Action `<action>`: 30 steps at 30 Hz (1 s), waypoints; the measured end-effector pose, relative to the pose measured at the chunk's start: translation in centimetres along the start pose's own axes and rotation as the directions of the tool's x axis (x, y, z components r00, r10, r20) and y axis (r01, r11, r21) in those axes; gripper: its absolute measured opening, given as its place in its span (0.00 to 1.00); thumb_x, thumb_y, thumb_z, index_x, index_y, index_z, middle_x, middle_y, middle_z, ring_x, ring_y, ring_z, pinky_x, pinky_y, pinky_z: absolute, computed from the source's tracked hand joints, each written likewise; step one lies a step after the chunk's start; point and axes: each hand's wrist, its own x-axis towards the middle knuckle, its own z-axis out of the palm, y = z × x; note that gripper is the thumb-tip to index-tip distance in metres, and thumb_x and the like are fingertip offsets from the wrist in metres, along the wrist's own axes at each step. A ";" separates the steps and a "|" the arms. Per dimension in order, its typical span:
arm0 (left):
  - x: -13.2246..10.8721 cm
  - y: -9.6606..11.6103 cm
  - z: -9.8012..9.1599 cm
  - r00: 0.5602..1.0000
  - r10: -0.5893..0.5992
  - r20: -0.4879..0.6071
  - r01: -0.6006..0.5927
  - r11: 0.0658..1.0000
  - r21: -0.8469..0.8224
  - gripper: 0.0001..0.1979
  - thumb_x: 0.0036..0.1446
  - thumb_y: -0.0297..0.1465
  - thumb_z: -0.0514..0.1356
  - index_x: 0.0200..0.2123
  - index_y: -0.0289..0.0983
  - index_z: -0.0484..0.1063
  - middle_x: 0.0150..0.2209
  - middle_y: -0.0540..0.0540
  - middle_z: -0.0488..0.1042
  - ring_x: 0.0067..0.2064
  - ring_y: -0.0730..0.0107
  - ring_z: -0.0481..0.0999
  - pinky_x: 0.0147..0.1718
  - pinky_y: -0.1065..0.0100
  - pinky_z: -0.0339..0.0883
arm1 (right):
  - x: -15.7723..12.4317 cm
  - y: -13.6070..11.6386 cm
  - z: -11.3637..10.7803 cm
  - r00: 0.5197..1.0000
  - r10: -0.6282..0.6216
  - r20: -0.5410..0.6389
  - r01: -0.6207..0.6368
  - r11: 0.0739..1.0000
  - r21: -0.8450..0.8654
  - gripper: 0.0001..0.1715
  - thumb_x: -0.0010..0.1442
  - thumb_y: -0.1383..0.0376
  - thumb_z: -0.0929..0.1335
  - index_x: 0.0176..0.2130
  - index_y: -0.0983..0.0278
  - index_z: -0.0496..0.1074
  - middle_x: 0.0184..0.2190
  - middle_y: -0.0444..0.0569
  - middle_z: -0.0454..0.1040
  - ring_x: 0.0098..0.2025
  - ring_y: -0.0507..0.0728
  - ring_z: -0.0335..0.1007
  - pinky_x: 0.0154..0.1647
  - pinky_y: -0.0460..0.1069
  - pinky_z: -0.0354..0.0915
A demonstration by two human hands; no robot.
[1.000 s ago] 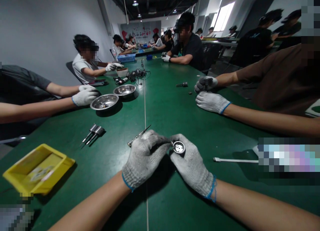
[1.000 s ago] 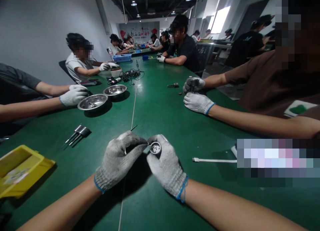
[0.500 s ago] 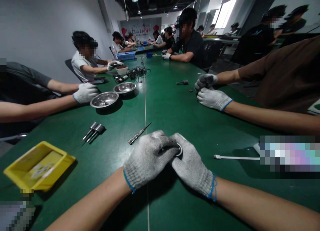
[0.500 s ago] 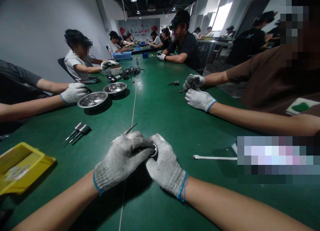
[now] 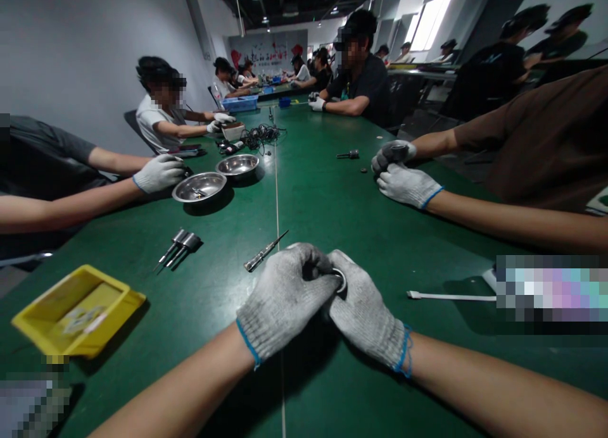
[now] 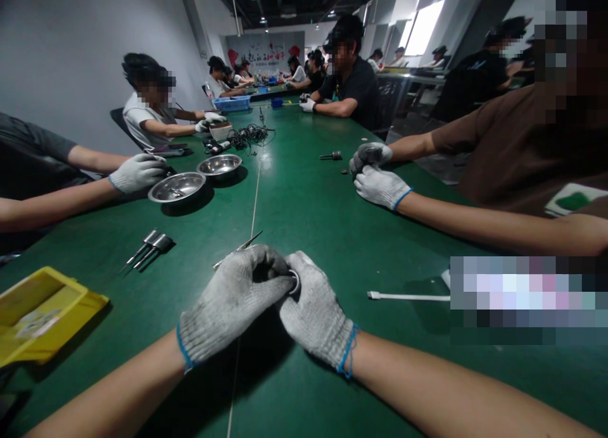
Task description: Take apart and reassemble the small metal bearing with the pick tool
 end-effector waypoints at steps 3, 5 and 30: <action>0.2 0.2 0.2 0.984 -0.169 0.048 0.175 0.972 -0.156 0.08 0.51 0.27 0.68 0.27 0.37 0.71 0.23 0.54 0.73 0.26 0.74 0.72 0.23 0.74 0.63 | 0.0 -0.1 -0.1 1.000 0.000 0.014 -0.001 1.000 0.009 0.13 0.52 0.75 0.64 0.36 0.60 0.70 0.34 0.47 0.73 0.37 0.58 0.72 0.39 0.52 0.68; 0.4 0.2 0.3 0.971 -0.226 0.075 0.237 0.944 -0.228 0.10 0.50 0.28 0.68 0.27 0.38 0.68 0.22 0.55 0.70 0.25 0.75 0.71 0.22 0.75 0.61 | 0.1 -0.2 -0.1 1.000 0.008 0.022 -0.008 1.000 0.018 0.14 0.52 0.76 0.64 0.36 0.60 0.71 0.34 0.48 0.74 0.37 0.59 0.73 0.40 0.52 0.69; 2.1 -5.4 1.2 0.986 0.003 -0.168 0.014 0.995 0.098 0.08 0.60 0.25 0.59 0.38 0.37 0.79 0.36 0.45 0.80 0.42 0.62 0.80 0.46 0.61 0.75 | 0.4 -0.6 -1.0 0.998 0.009 -0.061 -0.008 1.000 0.016 0.07 0.51 0.70 0.66 0.33 0.60 0.69 0.31 0.48 0.74 0.34 0.59 0.73 0.36 0.51 0.68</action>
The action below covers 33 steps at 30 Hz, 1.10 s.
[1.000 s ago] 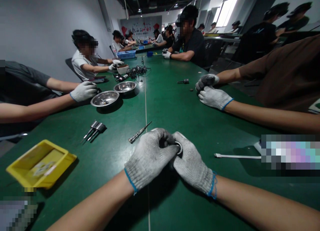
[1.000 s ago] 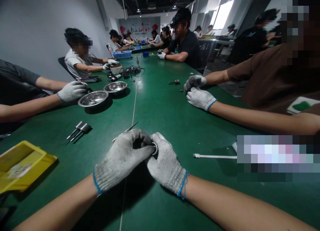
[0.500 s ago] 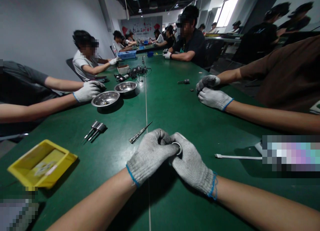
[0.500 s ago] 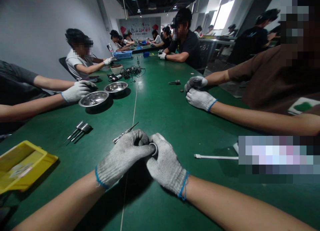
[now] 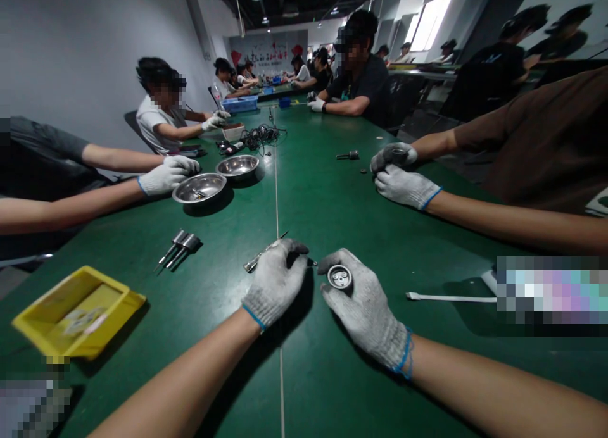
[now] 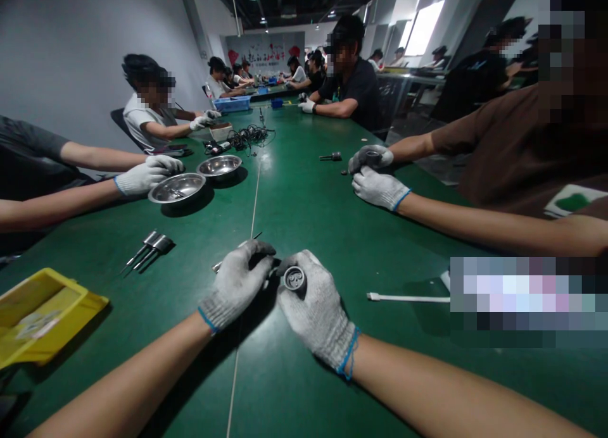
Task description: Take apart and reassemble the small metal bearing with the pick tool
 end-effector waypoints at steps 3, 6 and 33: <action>0.0 -0.6 0.1 0.980 0.180 0.080 -0.195 0.939 0.282 0.11 0.62 0.25 0.59 0.42 0.37 0.82 0.40 0.42 0.79 0.43 0.59 0.80 0.47 0.59 0.74 | 0.0 0.1 -0.1 0.999 0.033 -0.037 -0.033 0.999 0.023 0.06 0.52 0.69 0.66 0.33 0.60 0.71 0.31 0.47 0.75 0.34 0.58 0.74 0.35 0.51 0.69; -0.3 -0.3 -0.1 0.957 0.229 0.178 -0.283 0.872 0.400 0.11 0.66 0.28 0.59 0.44 0.37 0.82 0.40 0.41 0.77 0.41 0.59 0.79 0.42 0.61 0.74 | 0.0 0.2 -0.1 0.996 0.058 -0.072 -0.057 0.998 0.018 0.04 0.53 0.67 0.67 0.33 0.60 0.72 0.30 0.47 0.76 0.32 0.58 0.74 0.34 0.51 0.69; 0.2 -1.6 -0.3 0.940 0.292 0.176 -0.336 0.885 0.323 0.06 0.66 0.30 0.64 0.40 0.38 0.84 0.37 0.45 0.80 0.39 0.60 0.80 0.40 0.62 0.73 | 0.1 0.6 0.2 0.995 0.080 -0.062 -0.080 0.997 0.001 0.04 0.56 0.68 0.70 0.32 0.59 0.77 0.31 0.47 0.79 0.35 0.58 0.77 0.38 0.51 0.74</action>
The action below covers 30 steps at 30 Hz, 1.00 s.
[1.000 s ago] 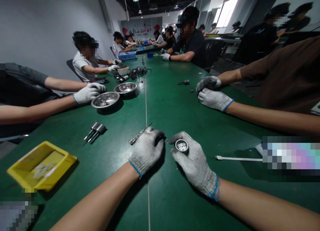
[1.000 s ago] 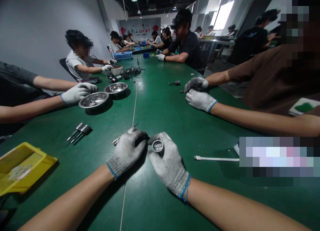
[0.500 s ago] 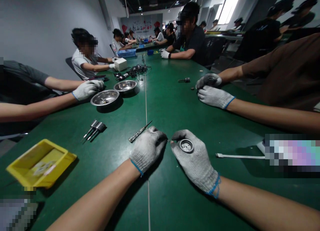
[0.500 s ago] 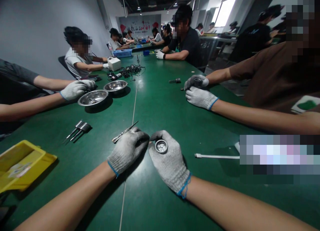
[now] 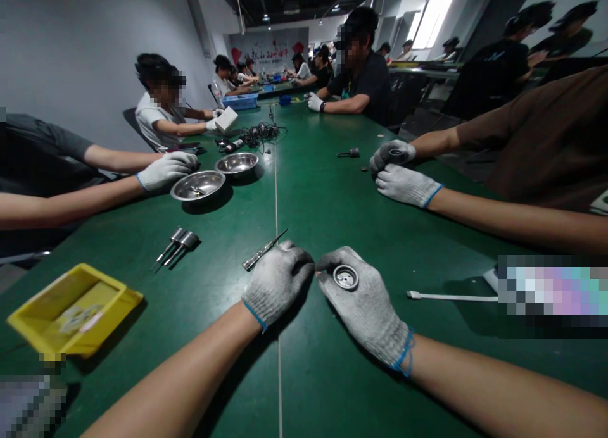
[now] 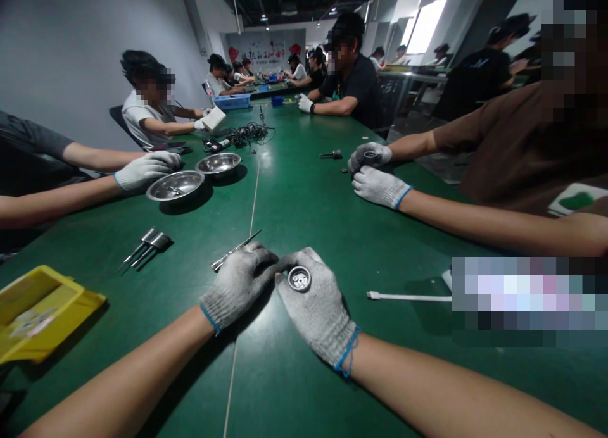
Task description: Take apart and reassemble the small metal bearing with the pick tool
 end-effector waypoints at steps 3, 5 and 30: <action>-0.3 0.0 -0.3 0.989 0.001 -0.146 -0.016 0.995 -0.099 0.06 0.65 0.27 0.64 0.38 0.38 0.83 0.35 0.46 0.80 0.38 0.64 0.80 0.40 0.65 0.74 | 0.1 0.0 0.3 0.996 0.067 -0.054 -0.066 0.998 0.019 0.04 0.57 0.63 0.71 0.34 0.60 0.78 0.32 0.49 0.81 0.36 0.60 0.79 0.40 0.53 0.75; -0.6 0.1 -0.6 0.965 0.014 -0.262 -0.060 0.984 -0.167 0.06 0.65 0.26 0.64 0.38 0.38 0.83 0.34 0.47 0.80 0.37 0.66 0.81 0.39 0.67 0.74 | 0.1 0.1 0.5 0.989 0.123 -0.081 -0.119 0.992 0.043 0.08 0.57 0.60 0.71 0.36 0.61 0.79 0.34 0.50 0.83 0.37 0.61 0.81 0.40 0.54 0.76; -1.5 1.5 -0.8 0.910 0.150 -0.386 -0.228 0.960 -0.164 0.06 0.68 0.29 0.63 0.41 0.37 0.81 0.36 0.44 0.80 0.38 0.66 0.81 0.40 0.65 0.78 | 0.3 -0.1 0.0 0.990 0.140 -0.005 -0.138 0.979 0.148 0.08 0.56 0.60 0.72 0.30 0.62 0.79 0.28 0.51 0.84 0.31 0.61 0.81 0.32 0.51 0.75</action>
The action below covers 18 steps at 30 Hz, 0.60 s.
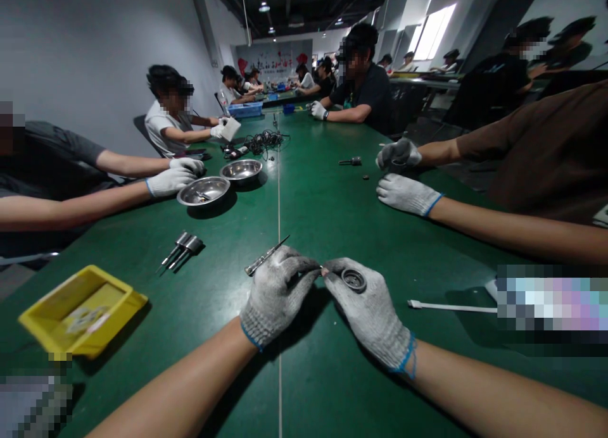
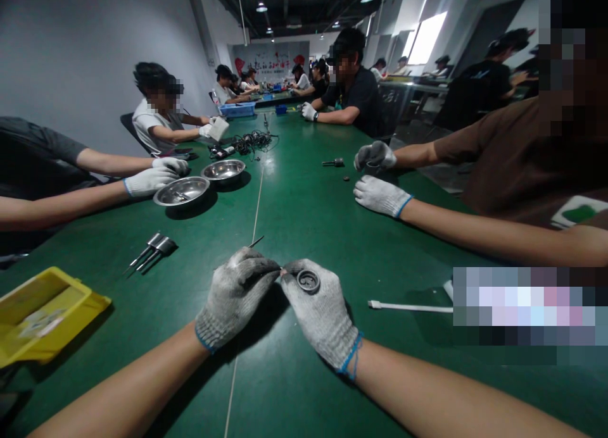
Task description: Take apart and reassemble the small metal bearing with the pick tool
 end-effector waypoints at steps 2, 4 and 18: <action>0.0 0.0 0.0 1.000 -0.004 -0.004 0.004 1.000 -0.006 0.06 0.68 0.29 0.62 0.41 0.37 0.82 0.36 0.44 0.81 0.38 0.66 0.81 0.40 0.65 0.78 | 0.0 0.0 0.0 1.000 -0.002 0.005 0.002 1.000 0.005 0.09 0.57 0.60 0.71 0.30 0.62 0.79 0.28 0.51 0.84 0.30 0.60 0.81 0.32 0.51 0.75; 0.0 0.0 0.0 1.000 -0.021 -0.010 0.021 1.000 -0.015 0.07 0.68 0.29 0.62 0.40 0.37 0.82 0.35 0.44 0.81 0.37 0.67 0.81 0.40 0.66 0.77 | 0.0 0.0 0.0 1.000 -0.006 0.010 0.006 1.000 0.008 0.08 0.57 0.60 0.71 0.30 0.61 0.78 0.28 0.50 0.83 0.30 0.60 0.81 0.32 0.51 0.75; 2.1 4.6 -2.2 0.967 -0.158 0.201 0.182 0.977 -0.107 0.05 0.63 0.27 0.66 0.38 0.40 0.85 0.34 0.47 0.81 0.35 0.68 0.80 0.36 0.67 0.74 | -0.4 0.4 0.3 0.991 -0.132 0.034 0.135 0.986 -0.102 0.05 0.54 0.70 0.68 0.30 0.60 0.72 0.28 0.46 0.78 0.30 0.58 0.76 0.31 0.49 0.71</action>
